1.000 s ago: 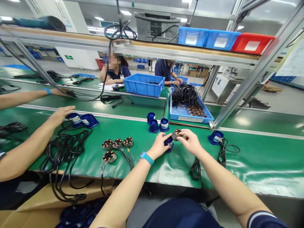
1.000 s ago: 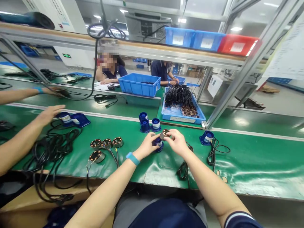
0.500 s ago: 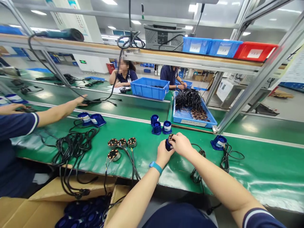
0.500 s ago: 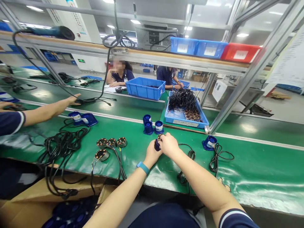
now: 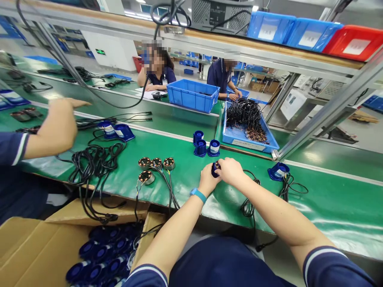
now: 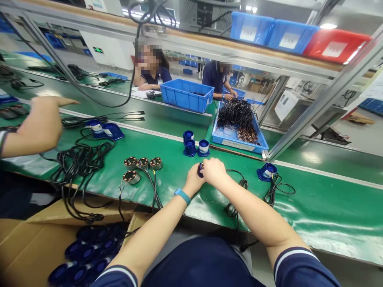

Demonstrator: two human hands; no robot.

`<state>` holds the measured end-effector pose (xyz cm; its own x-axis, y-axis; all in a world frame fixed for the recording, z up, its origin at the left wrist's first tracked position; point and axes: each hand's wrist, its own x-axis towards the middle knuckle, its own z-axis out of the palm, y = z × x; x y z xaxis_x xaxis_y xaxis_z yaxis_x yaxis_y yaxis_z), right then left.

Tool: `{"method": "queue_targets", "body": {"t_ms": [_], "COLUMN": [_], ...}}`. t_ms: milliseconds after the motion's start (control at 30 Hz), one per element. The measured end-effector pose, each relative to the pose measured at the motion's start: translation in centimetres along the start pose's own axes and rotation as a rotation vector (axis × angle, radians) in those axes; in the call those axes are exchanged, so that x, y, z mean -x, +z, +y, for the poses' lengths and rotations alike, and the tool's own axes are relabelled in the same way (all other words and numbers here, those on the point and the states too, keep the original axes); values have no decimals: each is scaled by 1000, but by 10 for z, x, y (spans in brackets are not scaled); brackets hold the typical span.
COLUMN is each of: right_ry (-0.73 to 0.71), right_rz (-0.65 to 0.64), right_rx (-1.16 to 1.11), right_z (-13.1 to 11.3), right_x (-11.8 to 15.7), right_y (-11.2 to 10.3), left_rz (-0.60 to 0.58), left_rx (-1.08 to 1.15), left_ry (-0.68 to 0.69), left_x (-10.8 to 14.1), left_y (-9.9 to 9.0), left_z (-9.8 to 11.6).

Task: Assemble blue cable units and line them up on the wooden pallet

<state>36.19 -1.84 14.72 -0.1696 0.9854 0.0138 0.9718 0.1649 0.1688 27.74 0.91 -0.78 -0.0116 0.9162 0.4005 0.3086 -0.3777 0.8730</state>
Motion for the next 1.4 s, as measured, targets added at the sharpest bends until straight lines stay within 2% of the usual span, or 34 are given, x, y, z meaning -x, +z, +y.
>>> {"method": "queue_targets", "body": {"t_ms": [100,233,367,433,533,633,667,733,833,967,1100,1167,1267,1300,1400], "right_ry": [-20,-153,-144,-142,-118,-34,6,53,2,-4,38,57,125,154,196], "right_rz": [184,291,391,381,391,564,649,749,669,581,537,612,783,780,657], "right_rx": [-172,-511,-664,-691,-673,-642,-635,-619,-589,-589,-642,-639,-614,-603,-568], "right_z": [11,24,31,37,56,82,91,104,112,107,111,123,147,155,171], "right_x": [5,5,-5,-10,-12,-6,-3,1,4,0,-2,1,8,10,17], "right_y": [25,72,100,103,99,95,96,100,116,131,117,108,103,104,109], "left_rz": [-15,-30,-64,-44,89,228,226,143,10,-3,-30,-76,-172,-202,-250], "left_rx": [7,-29,-124,-223,-446,-717,-794,-894,-920,-765,-403,-242,-28,37,188], "left_ry": [-1,-37,13,82,135,15,-61,-215,-319,-194,-2,45,25,5,-59], "left_x": [-3,-1,30,55,84,88,85,75,62,54,62,70,80,82,85], "left_y": [0,1,-12,-30,-69,-111,-123,-140,-150,-136,-102,-81,-47,-35,1], "left_z": [-1,0,7,13,21,18,14,5,-3,0,16,30,55,63,83]}}
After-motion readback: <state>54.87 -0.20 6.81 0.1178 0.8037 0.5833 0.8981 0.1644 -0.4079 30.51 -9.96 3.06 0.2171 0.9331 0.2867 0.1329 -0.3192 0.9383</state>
